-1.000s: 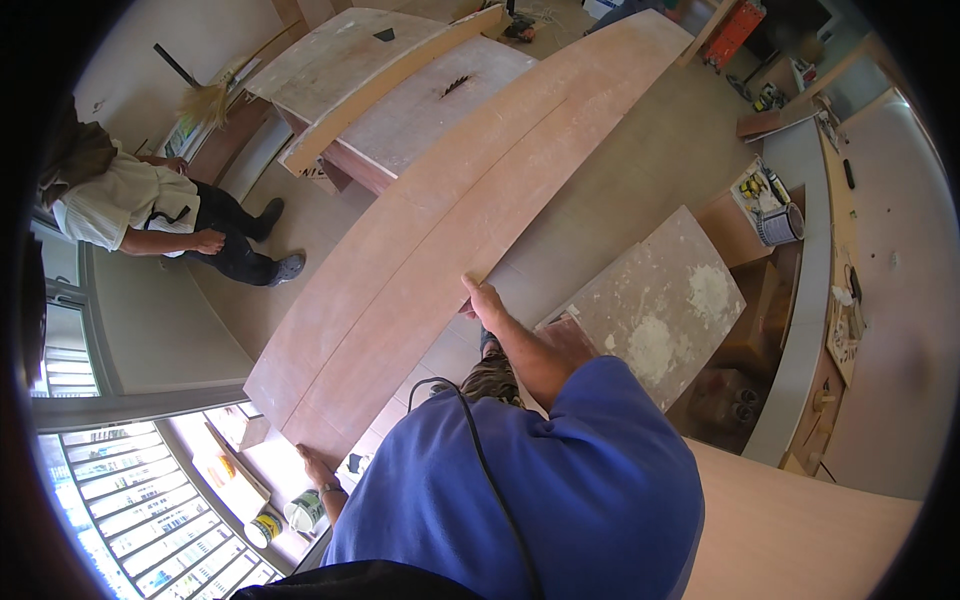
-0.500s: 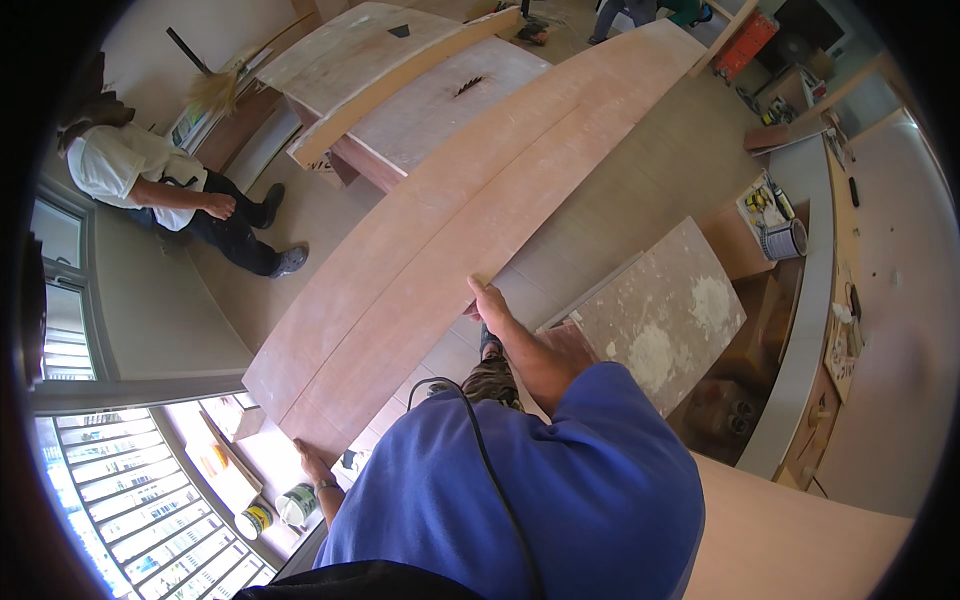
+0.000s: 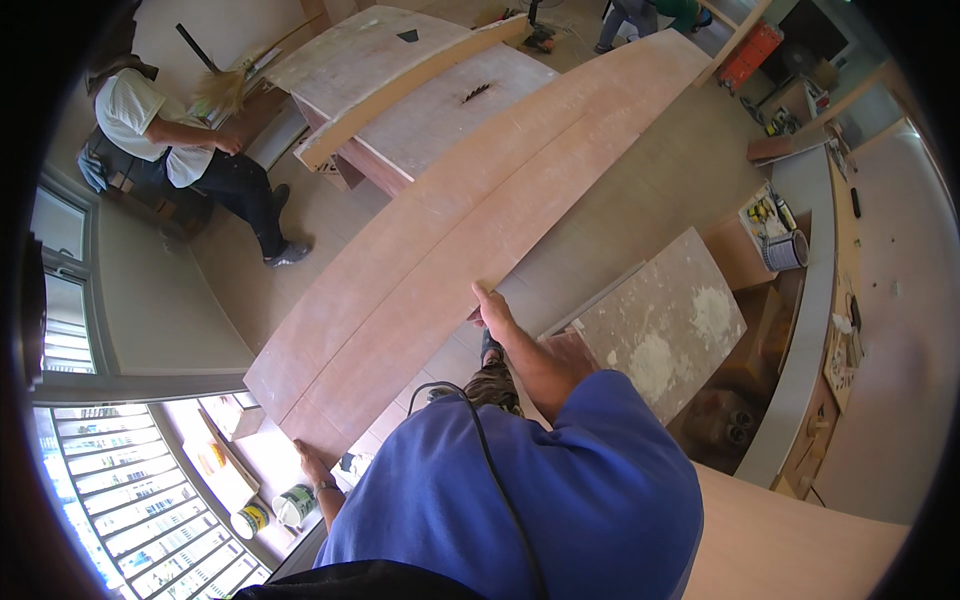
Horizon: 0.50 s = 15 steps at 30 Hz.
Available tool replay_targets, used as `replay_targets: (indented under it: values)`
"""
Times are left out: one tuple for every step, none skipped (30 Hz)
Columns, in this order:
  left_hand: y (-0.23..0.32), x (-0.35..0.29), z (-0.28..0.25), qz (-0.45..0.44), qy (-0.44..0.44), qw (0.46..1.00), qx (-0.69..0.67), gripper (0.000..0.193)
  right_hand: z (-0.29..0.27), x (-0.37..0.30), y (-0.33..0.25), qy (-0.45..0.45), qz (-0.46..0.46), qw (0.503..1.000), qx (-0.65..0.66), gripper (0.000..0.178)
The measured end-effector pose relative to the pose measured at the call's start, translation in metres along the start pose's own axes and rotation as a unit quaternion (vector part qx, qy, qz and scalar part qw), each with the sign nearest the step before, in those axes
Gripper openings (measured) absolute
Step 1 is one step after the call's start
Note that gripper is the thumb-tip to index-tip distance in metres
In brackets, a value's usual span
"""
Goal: The person lifts and positions a large curved wooden panel onto a partially assembled furniture frame. They align the panel with the frame and hold it in place while another person assists from the opposite side.
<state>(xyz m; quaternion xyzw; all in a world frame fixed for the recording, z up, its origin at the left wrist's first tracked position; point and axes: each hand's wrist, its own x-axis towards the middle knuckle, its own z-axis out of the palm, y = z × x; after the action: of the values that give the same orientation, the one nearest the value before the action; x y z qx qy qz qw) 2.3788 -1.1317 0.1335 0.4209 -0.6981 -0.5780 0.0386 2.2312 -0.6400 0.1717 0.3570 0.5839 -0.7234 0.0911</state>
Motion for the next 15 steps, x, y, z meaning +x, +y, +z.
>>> replay_targets:
  values:
    - [0.001,-0.001,0.001,-0.004,0.0,1.0,0.001,0.066,0.0,0.0,0.0,0.005,-0.002,1.0,0.002,0.044]
    - [0.002,-0.002,0.002,-0.008,0.0,1.0,0.003,0.066,-0.002,0.0,0.001,0.002,0.0,1.0,0.001,0.044]
    - [0.004,-0.002,0.003,-0.012,0.0,1.0,0.004,0.067,-0.003,0.002,0.002,-0.001,0.003,1.0,0.0,0.044]
    - [0.002,-0.001,0.003,-0.019,0.01,1.0,0.002,0.067,-0.004,0.003,0.003,-0.005,0.005,1.0,-0.002,0.044]
    - [0.001,0.0,0.003,-0.026,0.018,0.999,0.0,0.068,-0.004,0.006,0.005,-0.003,0.005,1.0,-0.005,0.044]
    - [0.0,0.002,0.003,-0.033,0.027,0.999,-0.001,0.068,-0.005,0.009,0.009,-0.001,0.004,1.0,-0.009,0.045]
    - [-0.003,0.004,0.001,-0.041,0.025,0.999,-0.007,0.068,-0.005,0.009,0.008,0.0,0.003,1.0,-0.013,0.045]
    - [-0.006,0.007,-0.001,-0.05,0.022,0.998,-0.012,0.068,-0.004,0.009,0.008,-0.001,0.0,1.0,-0.012,0.045]
    - [-0.009,0.01,-0.002,-0.058,0.019,0.998,-0.018,0.068,-0.004,0.008,0.008,-0.001,-0.002,1.0,-0.012,0.045]
    - [-0.012,0.013,-0.004,-0.056,0.017,0.998,-0.015,0.068,-0.004,0.007,0.008,-0.002,-0.004,1.0,-0.011,0.045]
    - [-0.016,0.017,-0.006,-0.053,0.015,0.998,-0.012,0.069,-0.003,0.006,0.007,0.0,-0.005,1.0,-0.01,0.045]
    - [-0.019,0.019,-0.007,-0.051,0.013,0.999,-0.009,0.069,-0.002,0.006,0.006,0.001,-0.005,1.0,-0.009,0.045]
    - [-0.02,0.02,-0.006,-0.041,0.01,0.999,-0.022,0.068,-0.003,0.005,0.006,0.004,-0.006,1.0,-0.008,0.046]
    - [-0.02,0.019,-0.005,-0.03,0.008,0.999,-0.036,0.068,-0.004,0.007,0.007,0.004,-0.007,1.0,-0.01,0.046]
    - [-0.021,0.019,-0.003,-0.02,0.006,0.999,-0.05,0.068,-0.005,0.009,0.009,0.003,-0.008,1.0,-0.012,0.046]
